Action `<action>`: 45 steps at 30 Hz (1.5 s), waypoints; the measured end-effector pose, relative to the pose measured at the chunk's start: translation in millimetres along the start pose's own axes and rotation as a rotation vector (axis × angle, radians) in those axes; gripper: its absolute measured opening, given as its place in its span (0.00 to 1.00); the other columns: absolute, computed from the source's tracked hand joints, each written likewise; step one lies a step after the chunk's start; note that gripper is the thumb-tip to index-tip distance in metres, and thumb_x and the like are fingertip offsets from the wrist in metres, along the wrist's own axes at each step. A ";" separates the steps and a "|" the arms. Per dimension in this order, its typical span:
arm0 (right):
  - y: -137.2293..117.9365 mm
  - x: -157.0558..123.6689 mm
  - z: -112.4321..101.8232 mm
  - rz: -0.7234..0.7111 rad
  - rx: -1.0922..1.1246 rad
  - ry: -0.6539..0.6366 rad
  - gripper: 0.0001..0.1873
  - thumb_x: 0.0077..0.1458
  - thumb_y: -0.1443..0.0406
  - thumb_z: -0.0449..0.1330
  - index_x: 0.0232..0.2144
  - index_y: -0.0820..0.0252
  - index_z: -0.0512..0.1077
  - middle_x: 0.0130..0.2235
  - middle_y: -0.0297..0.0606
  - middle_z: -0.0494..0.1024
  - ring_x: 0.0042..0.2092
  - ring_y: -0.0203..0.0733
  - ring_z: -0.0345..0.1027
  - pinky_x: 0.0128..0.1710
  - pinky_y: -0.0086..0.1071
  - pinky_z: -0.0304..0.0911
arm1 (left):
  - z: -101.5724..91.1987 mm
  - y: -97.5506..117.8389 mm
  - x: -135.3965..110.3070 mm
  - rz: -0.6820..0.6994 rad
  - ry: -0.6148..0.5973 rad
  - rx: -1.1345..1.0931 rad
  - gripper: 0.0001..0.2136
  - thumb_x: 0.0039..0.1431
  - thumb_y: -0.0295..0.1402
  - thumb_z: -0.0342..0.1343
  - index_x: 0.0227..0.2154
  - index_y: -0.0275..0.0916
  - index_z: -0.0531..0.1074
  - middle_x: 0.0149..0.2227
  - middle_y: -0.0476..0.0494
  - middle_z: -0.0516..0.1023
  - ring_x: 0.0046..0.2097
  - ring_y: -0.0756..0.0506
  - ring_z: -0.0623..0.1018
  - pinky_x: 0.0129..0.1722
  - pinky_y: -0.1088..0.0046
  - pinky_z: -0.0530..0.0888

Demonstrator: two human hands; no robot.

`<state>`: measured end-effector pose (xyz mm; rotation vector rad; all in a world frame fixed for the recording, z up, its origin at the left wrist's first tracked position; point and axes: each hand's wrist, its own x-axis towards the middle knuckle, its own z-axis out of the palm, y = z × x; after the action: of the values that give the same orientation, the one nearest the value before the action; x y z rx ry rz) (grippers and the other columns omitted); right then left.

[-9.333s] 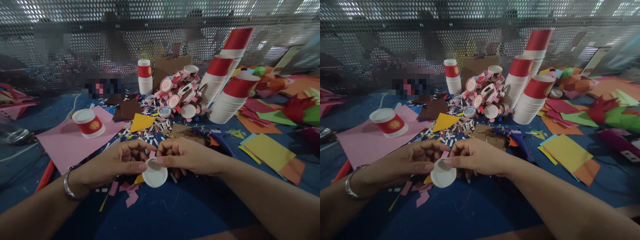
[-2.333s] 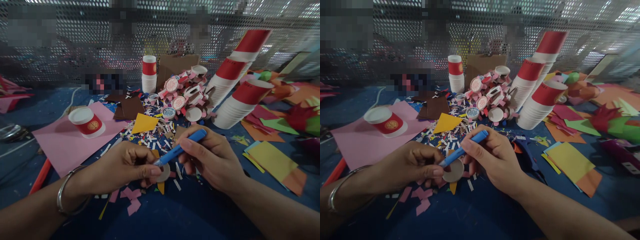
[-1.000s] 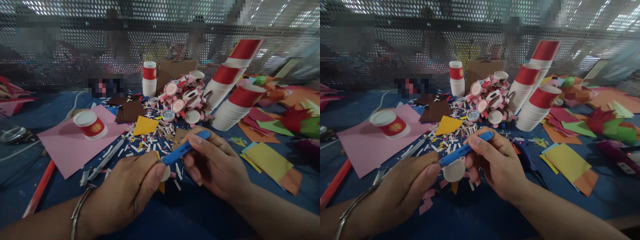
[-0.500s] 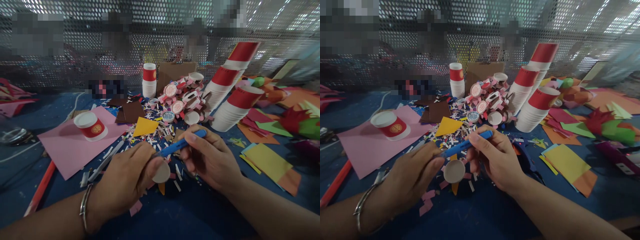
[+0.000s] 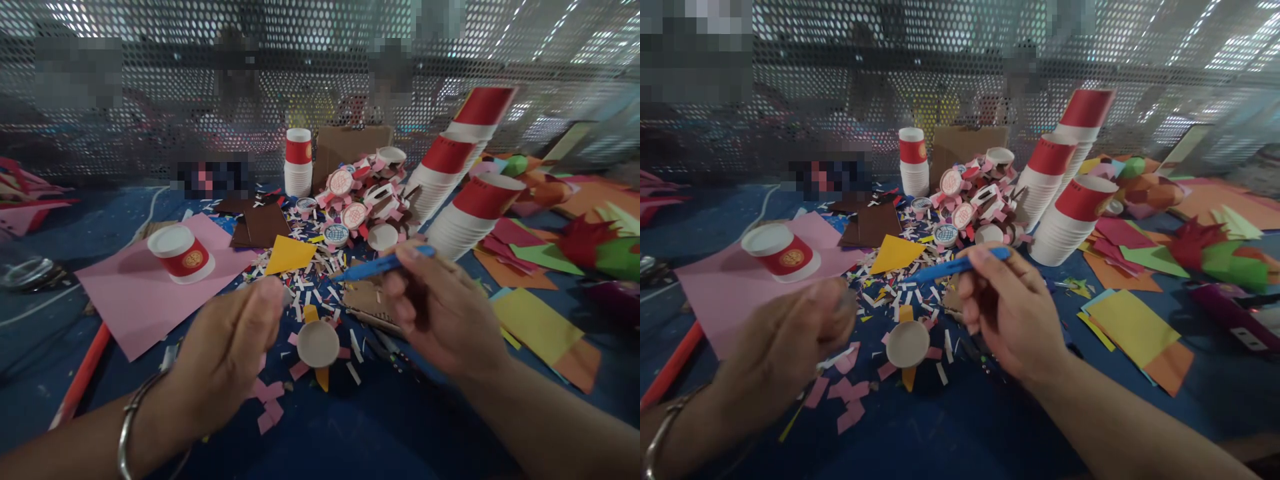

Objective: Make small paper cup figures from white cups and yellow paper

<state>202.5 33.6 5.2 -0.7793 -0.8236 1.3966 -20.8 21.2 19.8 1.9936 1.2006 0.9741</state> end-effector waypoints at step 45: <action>15.7 -4.5 -14.1 -0.425 -1.007 -0.283 0.03 0.64 0.67 0.62 0.34 0.58 0.74 0.27 0.29 0.78 0.25 0.30 0.74 0.26 0.24 0.65 | 16.2 -42.6 29.4 -0.582 -0.293 -0.294 0.13 0.61 0.34 0.63 0.31 0.42 0.62 0.22 0.57 0.75 0.20 0.54 0.75 0.12 0.85 0.64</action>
<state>206.5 29.7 -15.6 -1.0682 -1.8511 0.6533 -17.5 63.0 -14.7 1.3766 1.2770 0.5067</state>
